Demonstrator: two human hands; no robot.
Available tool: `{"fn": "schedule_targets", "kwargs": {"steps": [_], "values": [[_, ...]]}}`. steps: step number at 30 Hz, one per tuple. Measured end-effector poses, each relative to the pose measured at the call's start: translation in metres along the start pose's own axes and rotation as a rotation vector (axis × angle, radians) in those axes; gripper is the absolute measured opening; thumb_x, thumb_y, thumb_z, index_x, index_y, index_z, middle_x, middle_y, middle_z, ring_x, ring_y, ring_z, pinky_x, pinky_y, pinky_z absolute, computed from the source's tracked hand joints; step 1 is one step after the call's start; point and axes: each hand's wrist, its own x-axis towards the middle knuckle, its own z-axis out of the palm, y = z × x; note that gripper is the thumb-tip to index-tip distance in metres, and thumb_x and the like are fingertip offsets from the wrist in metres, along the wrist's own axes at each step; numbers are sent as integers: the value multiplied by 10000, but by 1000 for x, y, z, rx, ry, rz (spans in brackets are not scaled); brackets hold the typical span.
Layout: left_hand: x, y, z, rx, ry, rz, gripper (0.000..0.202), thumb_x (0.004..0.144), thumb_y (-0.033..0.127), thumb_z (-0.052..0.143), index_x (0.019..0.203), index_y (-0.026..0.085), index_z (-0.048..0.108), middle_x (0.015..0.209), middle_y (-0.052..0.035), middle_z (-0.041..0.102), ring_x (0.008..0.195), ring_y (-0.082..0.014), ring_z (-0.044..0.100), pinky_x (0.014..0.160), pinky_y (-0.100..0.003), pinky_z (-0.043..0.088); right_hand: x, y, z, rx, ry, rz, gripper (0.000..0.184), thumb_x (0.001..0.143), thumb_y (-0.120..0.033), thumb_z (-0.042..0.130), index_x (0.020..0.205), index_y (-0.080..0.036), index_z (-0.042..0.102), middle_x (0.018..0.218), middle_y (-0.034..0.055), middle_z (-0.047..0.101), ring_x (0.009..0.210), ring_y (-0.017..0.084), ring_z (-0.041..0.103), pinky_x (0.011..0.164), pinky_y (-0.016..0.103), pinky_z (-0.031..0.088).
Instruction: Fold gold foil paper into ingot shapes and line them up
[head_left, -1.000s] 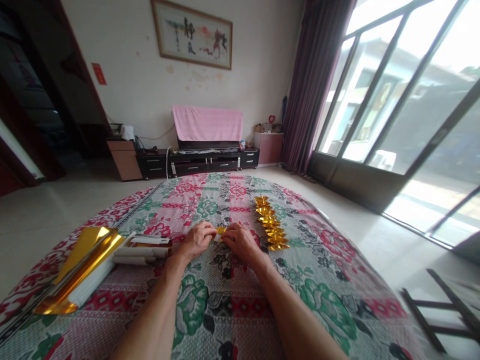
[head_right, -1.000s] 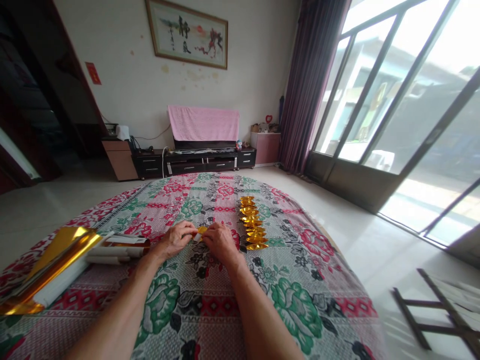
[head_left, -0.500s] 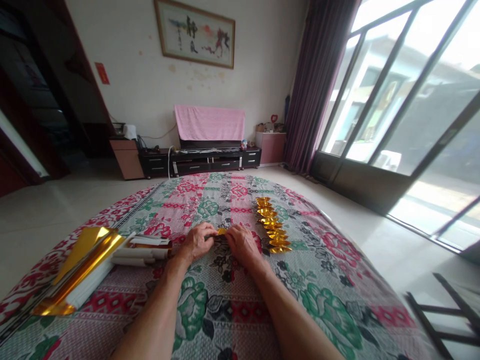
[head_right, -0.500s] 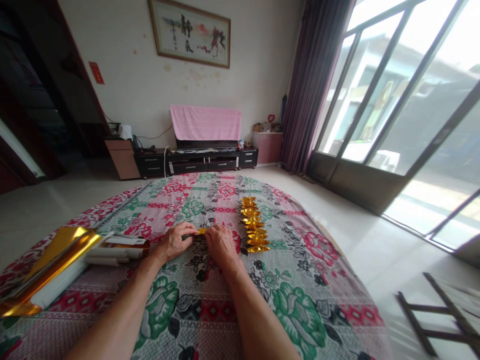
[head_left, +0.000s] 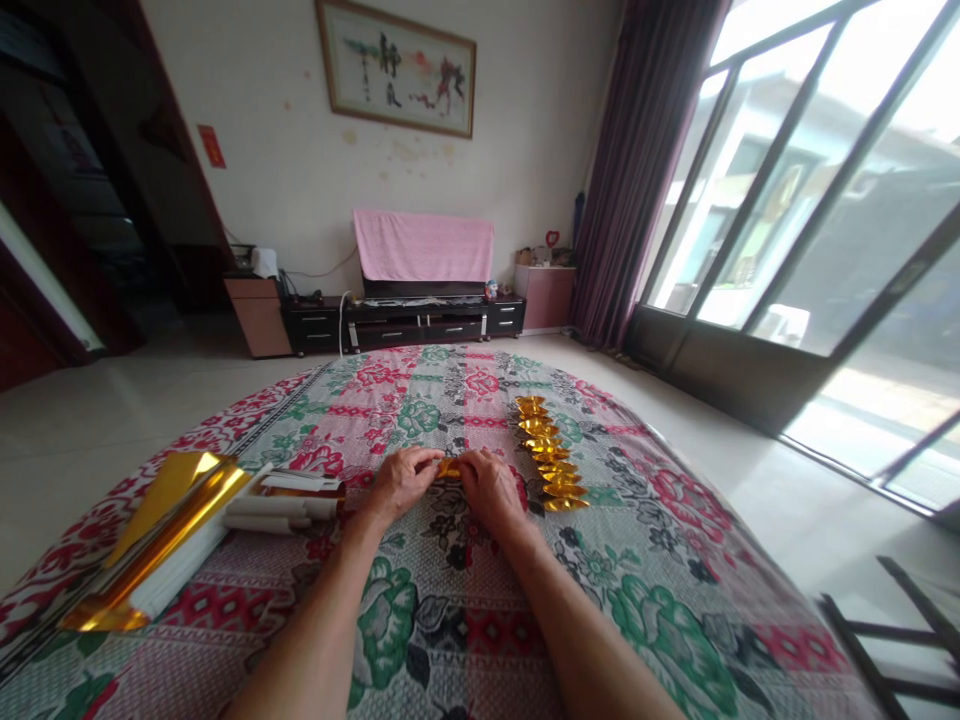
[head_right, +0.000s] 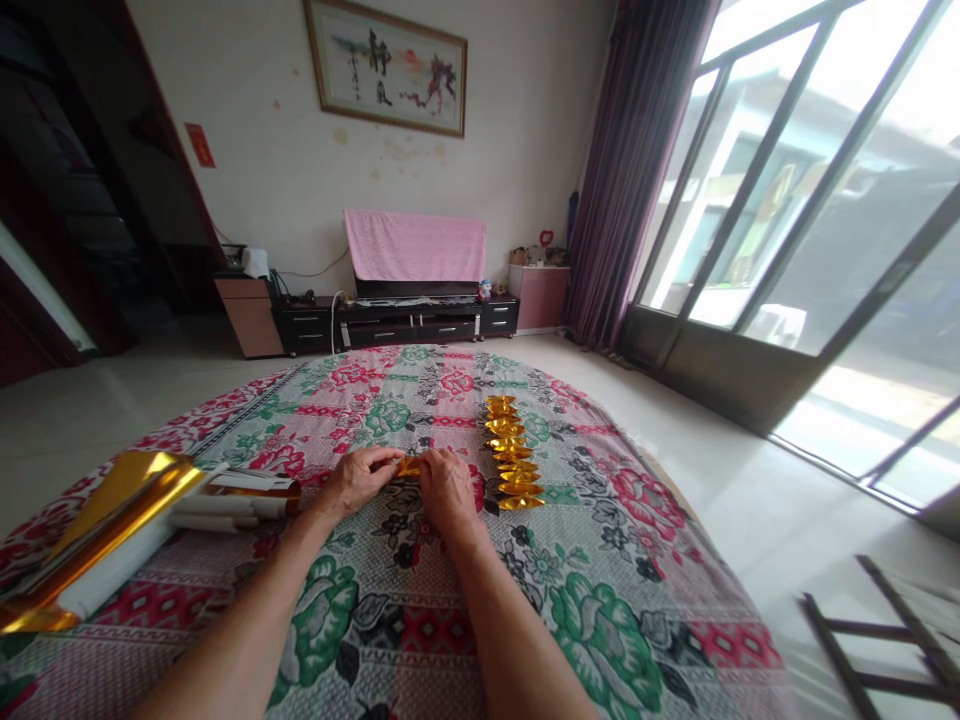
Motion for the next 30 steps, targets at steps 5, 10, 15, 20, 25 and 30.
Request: {"fn": "schedule_targets", "kwargs": {"steps": [5, 10, 15, 20, 25, 30], "values": [[1, 3, 0, -4, -17, -5, 214, 761, 190, 541, 901, 226, 698, 863, -11, 705, 791, -140, 627, 744, -241, 483, 1, -1, 0, 4, 5, 34, 194, 882, -240, 441, 925, -218, 630, 847, 44, 634, 814, 160, 558, 737, 243, 354], [3, 4, 2, 20, -25, -43, 234, 748, 155, 535, 900, 215, 702, 841, -17, 705, 752, -141, 625, 729, -243, 482, 2, -3, -1, 18, 3, 60, 189, 848, -190, 474, 964, -209, 622, 873, 51, 646, 830, 167, 562, 737, 251, 354], [4, 3, 5, 90, -50, -53, 256, 751, 143, 517, 924, 211, 694, 868, -26, 696, 772, -155, 612, 744, -265, 469, 2, -5, 0, -20, 10, 65, 189, 848, -177, 466, 949, -211, 623, 867, 51, 642, 821, 170, 555, 729, 254, 345], [2, 2, 9, 181, -42, -4, 240, 765, 146, 521, 933, 205, 683, 880, -45, 677, 825, -173, 586, 791, -293, 440, 1, -4, 2, -54, 30, 79, 177, 849, -194, 472, 935, -212, 625, 864, 58, 627, 821, 181, 535, 736, 268, 346], [-2, 5, 8, 239, -21, 38, 214, 781, 164, 512, 903, 210, 683, 832, -53, 642, 813, -182, 554, 776, -307, 430, -2, -2, 0, -56, 83, 83, 170, 835, -216, 501, 791, -203, 665, 843, 69, 599, 840, 176, 514, 773, 267, 353], [-3, 6, 9, 227, 17, 61, 189, 771, 153, 523, 853, 202, 686, 842, -61, 622, 828, -190, 532, 787, -325, 432, -3, 0, -2, -22, 68, 26, 182, 830, -251, 525, 767, -207, 691, 833, 58, 613, 851, 163, 521, 808, 266, 352]]}}
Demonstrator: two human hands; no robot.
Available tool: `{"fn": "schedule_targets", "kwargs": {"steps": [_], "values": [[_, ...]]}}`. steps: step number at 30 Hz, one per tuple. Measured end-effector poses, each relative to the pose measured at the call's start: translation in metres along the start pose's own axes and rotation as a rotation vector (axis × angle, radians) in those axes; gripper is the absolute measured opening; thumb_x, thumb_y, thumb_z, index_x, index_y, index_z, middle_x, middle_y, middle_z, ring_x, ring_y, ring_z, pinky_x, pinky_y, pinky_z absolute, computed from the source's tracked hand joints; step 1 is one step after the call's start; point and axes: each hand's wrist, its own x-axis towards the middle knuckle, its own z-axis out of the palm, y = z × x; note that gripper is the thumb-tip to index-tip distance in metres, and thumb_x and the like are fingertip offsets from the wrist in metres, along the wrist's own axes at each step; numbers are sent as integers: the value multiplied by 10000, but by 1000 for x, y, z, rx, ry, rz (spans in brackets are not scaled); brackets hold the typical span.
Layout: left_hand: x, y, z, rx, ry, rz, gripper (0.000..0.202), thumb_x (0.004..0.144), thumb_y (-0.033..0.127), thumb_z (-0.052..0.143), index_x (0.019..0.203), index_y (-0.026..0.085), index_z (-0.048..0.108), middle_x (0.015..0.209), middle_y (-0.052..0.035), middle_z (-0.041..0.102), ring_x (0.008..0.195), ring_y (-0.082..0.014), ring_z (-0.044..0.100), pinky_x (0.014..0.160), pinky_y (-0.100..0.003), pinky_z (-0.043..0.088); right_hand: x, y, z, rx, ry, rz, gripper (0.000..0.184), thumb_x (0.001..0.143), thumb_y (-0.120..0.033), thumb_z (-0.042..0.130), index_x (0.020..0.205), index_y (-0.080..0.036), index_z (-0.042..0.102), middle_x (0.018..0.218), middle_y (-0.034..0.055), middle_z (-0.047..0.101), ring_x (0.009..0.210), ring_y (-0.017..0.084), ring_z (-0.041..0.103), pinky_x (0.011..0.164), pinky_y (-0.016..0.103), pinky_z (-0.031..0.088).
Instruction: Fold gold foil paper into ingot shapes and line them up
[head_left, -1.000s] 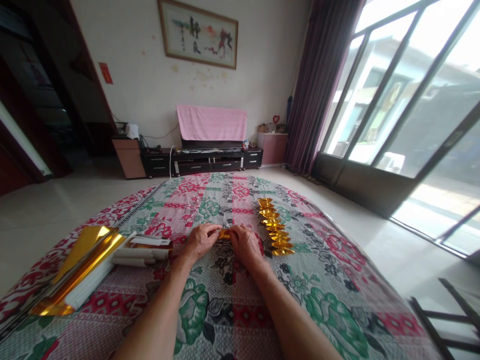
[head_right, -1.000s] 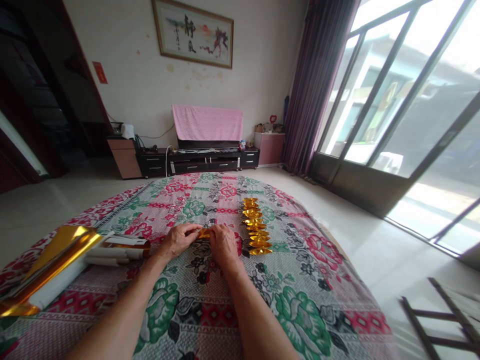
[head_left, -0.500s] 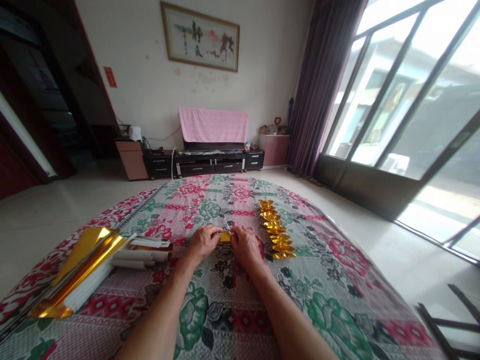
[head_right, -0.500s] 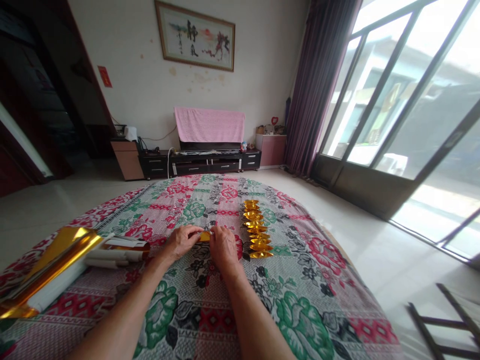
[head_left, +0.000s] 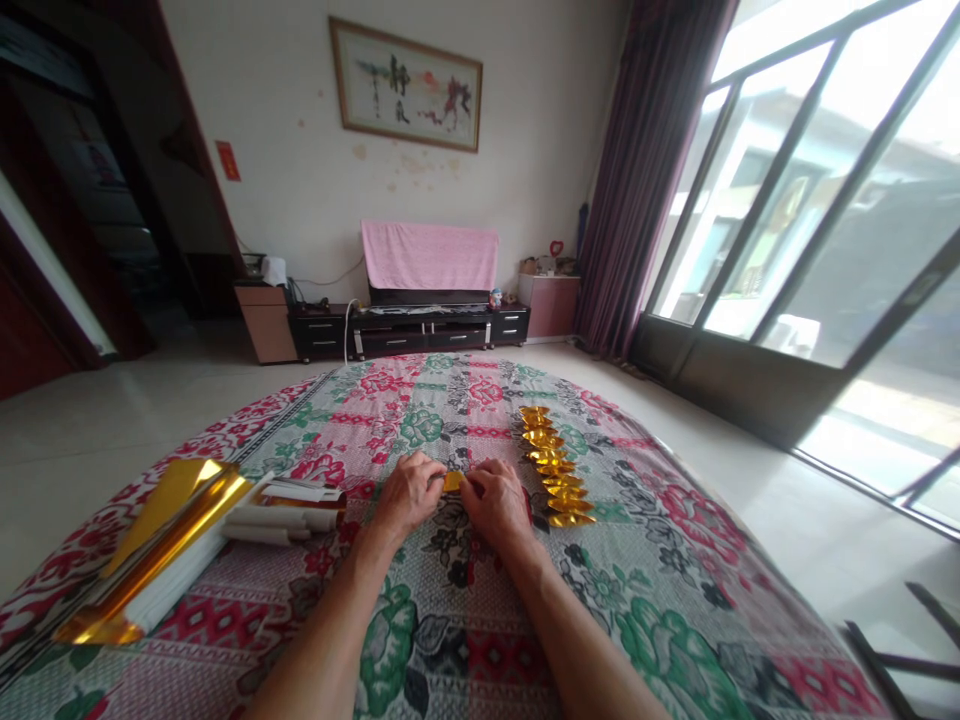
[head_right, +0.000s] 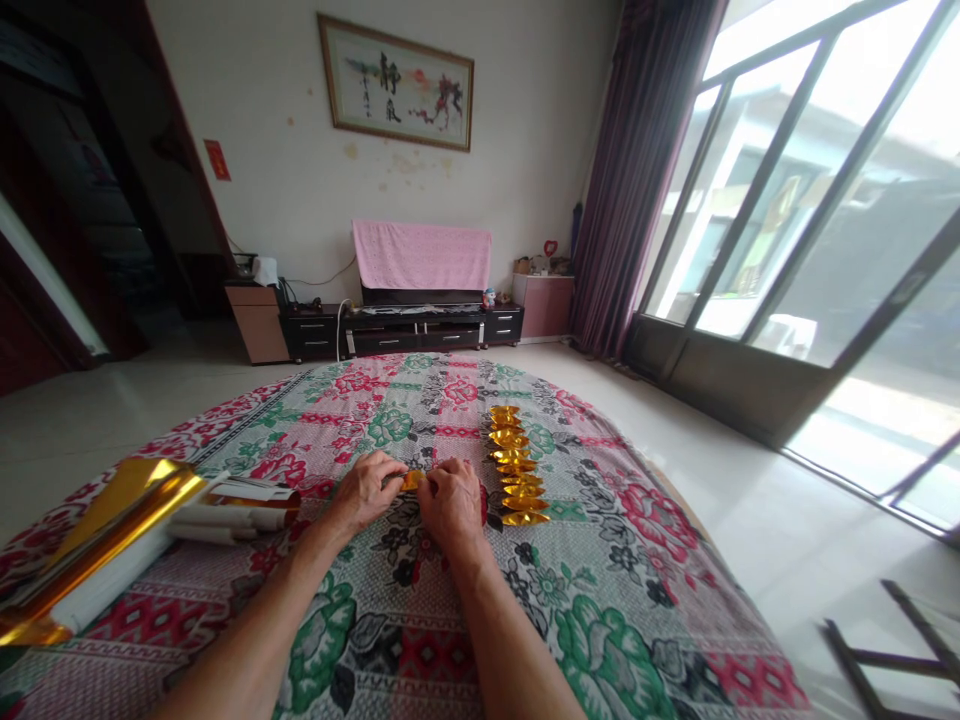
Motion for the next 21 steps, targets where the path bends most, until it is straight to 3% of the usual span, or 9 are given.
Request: {"fn": "schedule_targets", "kwargs": {"steps": [8, 15, 21], "values": [[0, 1, -1, -20, -2, 39, 215, 787, 135, 490, 866, 190, 682, 929, -71, 626, 888, -198, 538, 843, -350, 436, 0, 1, 3, 38, 3, 10, 78, 777, -212, 567, 753, -194, 638, 866, 44, 633, 867, 170, 539, 809, 277, 349], [1, 2, -4, -198, 18, 41, 190, 757, 159, 551, 888, 195, 684, 960, -60, 659, 926, -182, 575, 873, -335, 446, 1, 2, 0, 226, 30, 35, 104, 796, -199, 507, 799, -197, 611, 745, 10, 641, 704, 142, 572, 656, 222, 385], [1, 8, -11, -392, -42, -5, 182, 800, 214, 528, 870, 204, 696, 841, -33, 684, 785, -137, 619, 756, -251, 490, 1, 2, 0, 382, 44, -8, 122, 785, -195, 500, 829, -201, 614, 745, -2, 652, 680, 131, 585, 647, 213, 414]]}}
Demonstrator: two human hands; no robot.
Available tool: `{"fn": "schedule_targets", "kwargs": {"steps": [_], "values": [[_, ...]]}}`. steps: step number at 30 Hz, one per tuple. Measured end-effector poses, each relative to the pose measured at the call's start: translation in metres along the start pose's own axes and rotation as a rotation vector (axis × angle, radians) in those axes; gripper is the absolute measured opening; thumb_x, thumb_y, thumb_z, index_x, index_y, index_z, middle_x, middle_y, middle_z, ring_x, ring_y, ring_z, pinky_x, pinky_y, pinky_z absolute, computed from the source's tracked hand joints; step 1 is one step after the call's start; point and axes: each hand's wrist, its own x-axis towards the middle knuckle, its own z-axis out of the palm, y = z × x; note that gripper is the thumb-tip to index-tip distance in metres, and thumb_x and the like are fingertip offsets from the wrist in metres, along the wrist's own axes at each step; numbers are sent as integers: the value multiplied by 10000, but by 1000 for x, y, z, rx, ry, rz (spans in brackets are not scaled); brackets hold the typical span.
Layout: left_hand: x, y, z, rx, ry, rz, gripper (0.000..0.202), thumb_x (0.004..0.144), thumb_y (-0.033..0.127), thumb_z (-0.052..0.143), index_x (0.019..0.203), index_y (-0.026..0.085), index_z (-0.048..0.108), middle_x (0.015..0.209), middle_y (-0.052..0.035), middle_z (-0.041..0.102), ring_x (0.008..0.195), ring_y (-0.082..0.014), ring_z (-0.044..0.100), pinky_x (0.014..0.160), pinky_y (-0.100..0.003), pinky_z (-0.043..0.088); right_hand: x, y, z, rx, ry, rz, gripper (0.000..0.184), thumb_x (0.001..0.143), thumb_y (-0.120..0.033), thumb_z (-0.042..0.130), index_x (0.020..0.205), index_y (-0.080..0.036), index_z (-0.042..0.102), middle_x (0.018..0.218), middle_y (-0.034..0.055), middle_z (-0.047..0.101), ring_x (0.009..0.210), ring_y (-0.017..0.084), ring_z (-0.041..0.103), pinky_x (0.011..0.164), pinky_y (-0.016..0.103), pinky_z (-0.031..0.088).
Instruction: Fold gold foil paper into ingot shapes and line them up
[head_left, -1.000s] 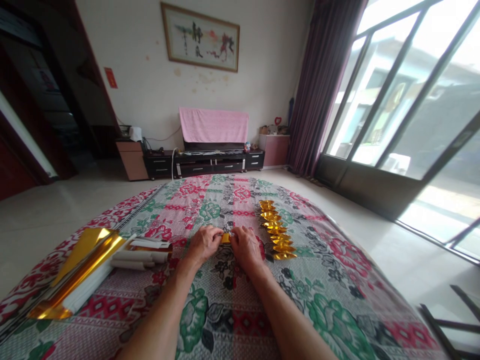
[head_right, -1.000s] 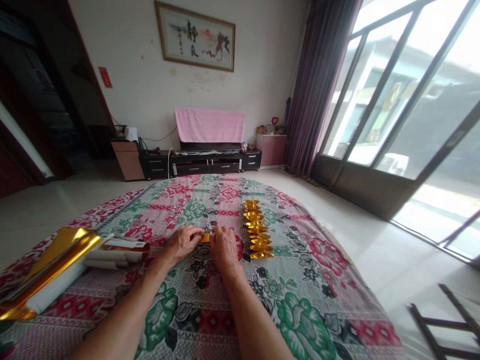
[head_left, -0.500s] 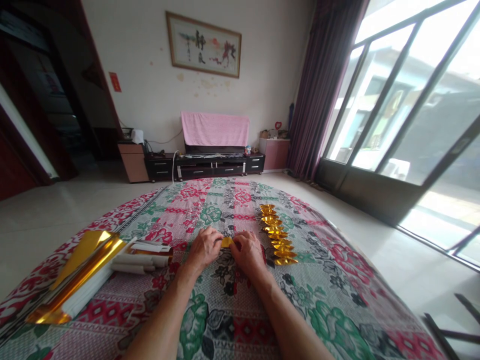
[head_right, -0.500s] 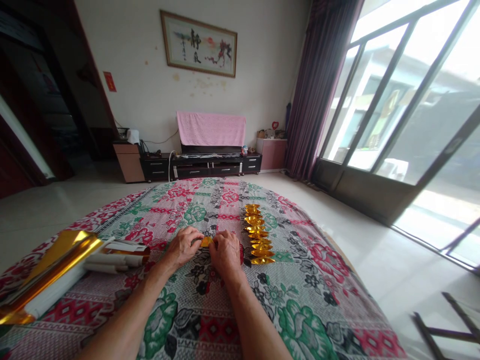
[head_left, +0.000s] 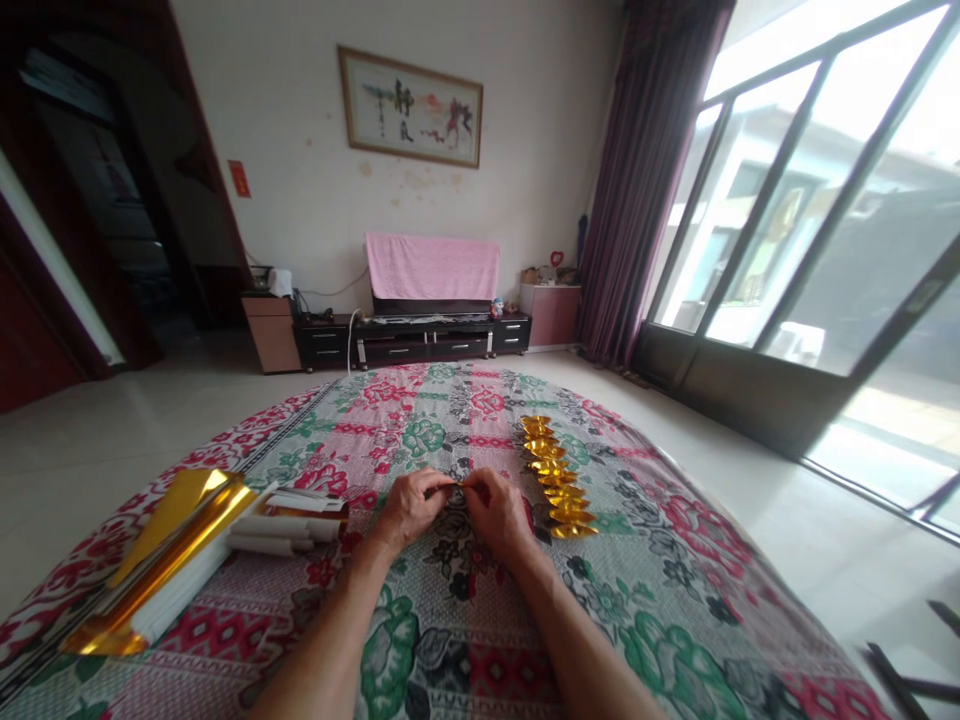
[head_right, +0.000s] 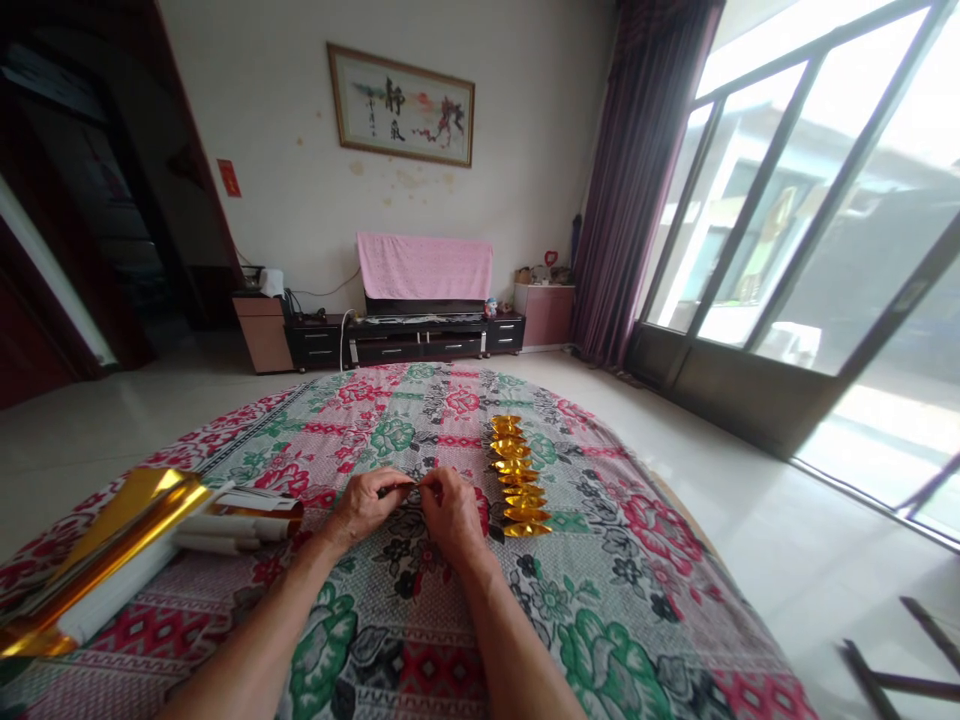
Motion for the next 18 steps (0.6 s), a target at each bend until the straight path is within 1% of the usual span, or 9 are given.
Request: {"fn": "schedule_targets", "kwargs": {"steps": [3, 6, 9, 12, 15, 18], "values": [[0, 2, 0, -19, 6, 18, 220, 812, 189, 500, 909, 215, 696, 866, -29, 691, 797, -132, 626, 765, -241, 487, 0, -1, -1, 23, -6, -27, 162, 765, -163, 497, 857, -198, 625, 772, 5, 659, 697, 135, 587, 666, 220, 421], [1, 2, 0, -24, 16, 30, 243, 818, 168, 479, 925, 211, 692, 888, -32, 695, 815, -132, 630, 780, -242, 485, 1, -2, -2, 11, -23, -51, 174, 769, -163, 491, 835, -199, 647, 781, 11, 662, 720, 137, 589, 675, 221, 419], [1, 2, 1, -45, 9, 12, 239, 824, 180, 479, 931, 214, 690, 886, -30, 697, 823, -133, 633, 771, -236, 486, 2, -2, -3, 6, -29, -6, 173, 777, -190, 495, 812, -203, 664, 758, 8, 669, 696, 137, 596, 655, 221, 420], [1, 3, 2, -83, 10, -13, 213, 811, 214, 518, 941, 226, 685, 903, -16, 701, 846, -133, 634, 778, -230, 481, 3, -1, -3, 20, -37, 52, 171, 770, -210, 509, 817, -206, 674, 735, 1, 678, 668, 139, 605, 631, 220, 421], [1, 4, 2, -113, 10, -39, 182, 782, 251, 571, 918, 230, 689, 889, -3, 704, 825, -132, 634, 758, -221, 477, 3, -1, -3, 25, -48, 58, 168, 762, -218, 517, 812, -209, 677, 711, -8, 676, 652, 138, 605, 615, 218, 417], [1, 6, 2, -131, 5, -61, 159, 774, 278, 582, 866, 221, 700, 825, 1, 705, 768, -130, 629, 710, -213, 468, 3, -2, -4, 28, -54, 44, 169, 756, -211, 513, 800, -207, 676, 690, -13, 666, 639, 134, 597, 603, 214, 411]]}}
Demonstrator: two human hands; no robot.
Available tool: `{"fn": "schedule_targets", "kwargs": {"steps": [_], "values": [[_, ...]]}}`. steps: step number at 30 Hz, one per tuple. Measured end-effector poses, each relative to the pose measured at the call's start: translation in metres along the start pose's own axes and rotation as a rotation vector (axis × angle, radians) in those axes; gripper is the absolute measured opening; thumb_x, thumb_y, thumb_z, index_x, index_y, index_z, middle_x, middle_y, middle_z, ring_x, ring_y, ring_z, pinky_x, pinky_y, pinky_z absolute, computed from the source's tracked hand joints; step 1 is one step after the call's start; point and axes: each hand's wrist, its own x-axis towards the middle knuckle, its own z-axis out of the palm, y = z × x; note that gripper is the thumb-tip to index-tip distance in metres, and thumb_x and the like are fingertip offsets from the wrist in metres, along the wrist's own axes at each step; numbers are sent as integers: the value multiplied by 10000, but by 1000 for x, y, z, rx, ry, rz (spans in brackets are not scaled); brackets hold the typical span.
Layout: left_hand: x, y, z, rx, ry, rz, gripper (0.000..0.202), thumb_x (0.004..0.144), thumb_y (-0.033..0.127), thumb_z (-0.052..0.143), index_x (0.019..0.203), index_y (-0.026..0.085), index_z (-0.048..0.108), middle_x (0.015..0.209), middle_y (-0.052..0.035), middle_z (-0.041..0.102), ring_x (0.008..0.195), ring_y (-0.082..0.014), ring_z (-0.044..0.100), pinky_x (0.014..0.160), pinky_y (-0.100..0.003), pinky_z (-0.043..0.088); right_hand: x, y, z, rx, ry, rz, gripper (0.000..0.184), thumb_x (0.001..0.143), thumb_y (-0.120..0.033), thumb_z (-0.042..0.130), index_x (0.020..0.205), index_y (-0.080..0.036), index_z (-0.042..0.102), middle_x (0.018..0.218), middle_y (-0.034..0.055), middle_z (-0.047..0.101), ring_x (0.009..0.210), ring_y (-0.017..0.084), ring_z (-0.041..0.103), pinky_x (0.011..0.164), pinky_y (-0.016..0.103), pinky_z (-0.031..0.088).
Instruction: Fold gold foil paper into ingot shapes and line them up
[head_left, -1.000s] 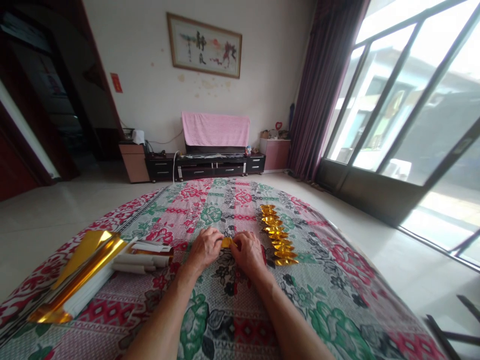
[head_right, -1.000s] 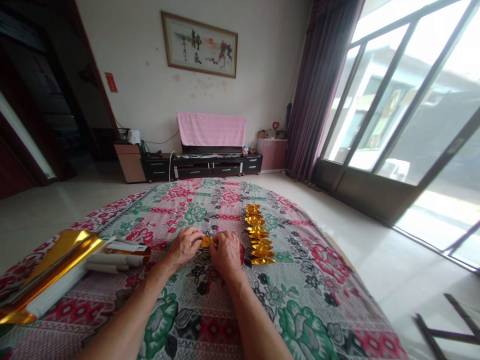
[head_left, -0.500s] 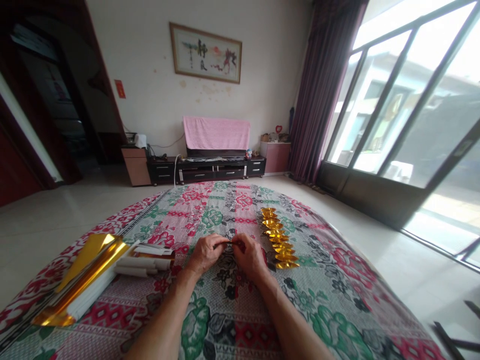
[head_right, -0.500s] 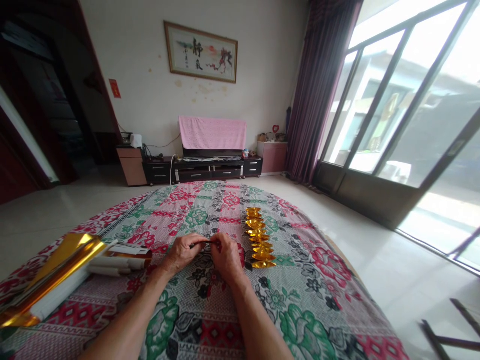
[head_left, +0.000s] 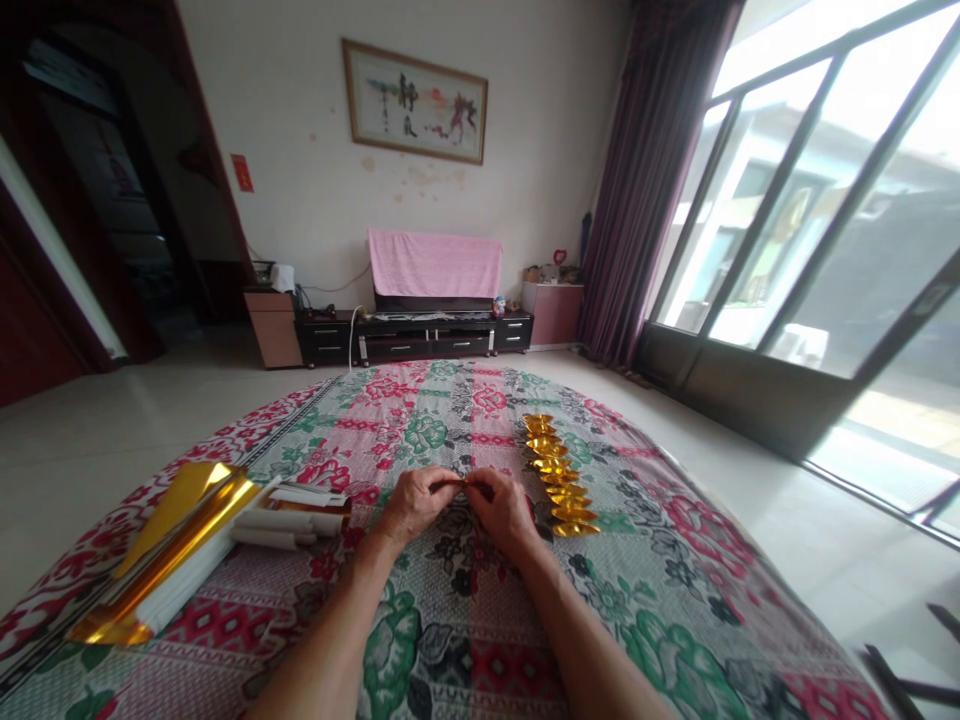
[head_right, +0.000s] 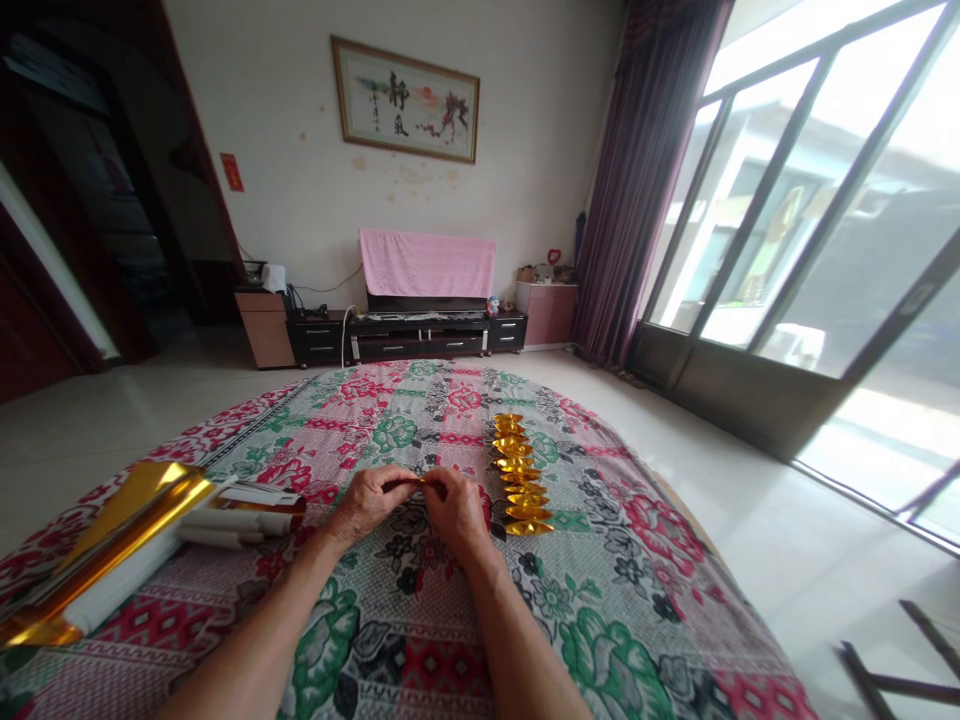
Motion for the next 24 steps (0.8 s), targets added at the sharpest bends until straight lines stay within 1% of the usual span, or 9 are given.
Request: {"fn": "schedule_targets", "kwargs": {"steps": [3, 6, 8, 11, 15, 17, 20, 24], "values": [[0, 2, -1, -34, -14, -41, 177, 775, 299, 572, 841, 201, 705, 779, -8, 702, 732, -133, 621, 671, -207, 454, 0, -1, -1, 33, -6, -1, 176, 752, -219, 518, 816, -195, 680, 699, -6, 667, 639, 131, 592, 607, 210, 412], [0, 3, -3, -77, -32, -81, 215, 775, 321, 561, 858, 186, 707, 765, -17, 697, 718, -140, 611, 647, -207, 442, 1, 2, -2, 101, -11, 21, 186, 748, -248, 541, 844, -178, 684, 687, -3, 660, 614, 123, 572, 595, 204, 410], [0, 3, -3, -98, -39, -103, 240, 771, 339, 559, 865, 176, 708, 756, -22, 694, 708, -145, 604, 636, -211, 435, 2, 6, -2, 173, -32, 32, 205, 754, -278, 548, 864, -172, 685, 678, -5, 650, 596, 116, 551, 574, 200, 405], [1, 1, -4, -116, -45, -128, 269, 767, 361, 555, 865, 162, 707, 745, -29, 688, 693, -150, 595, 625, -219, 429, 2, 12, -1, 318, -83, 52, 245, 763, -313, 557, 916, -168, 682, 725, 1, 656, 621, 116, 548, 577, 199, 411], [2, -2, -4, -148, -46, -144, 296, 766, 381, 545, 873, 157, 705, 753, -35, 688, 698, -156, 591, 633, -227, 432, 3, 16, -2, 450, -128, 121, 281, 759, -329, 576, 959, -163, 684, 738, 4, 663, 625, 117, 553, 589, 207, 420], [3, -3, -4, -168, -49, -156, 308, 762, 393, 543, 880, 158, 704, 761, -36, 691, 706, -159, 593, 642, -232, 437, 3, 15, -3, 484, -141, 147, 283, 753, -324, 585, 963, -162, 687, 732, 1, 665, 621, 116, 554, 592, 209, 420], [3, -4, -5, -193, -53, -172, 325, 756, 407, 544, 894, 159, 703, 766, -37, 692, 703, -161, 592, 641, -237, 440, 4, 12, -5, 501, -147, 147, 276, 746, -312, 594, 962, -171, 692, 733, -5, 666, 627, 116, 557, 595, 208, 418], [3, -6, -5, -226, -52, -169, 318, 756, 395, 549, 908, 163, 704, 775, -36, 695, 707, -159, 591, 643, -236, 438, 4, 7, -6, 499, -158, 144, 249, 758, -321, 581, 912, -172, 707, 718, -5, 665, 632, 119, 563, 599, 209, 419]]}}
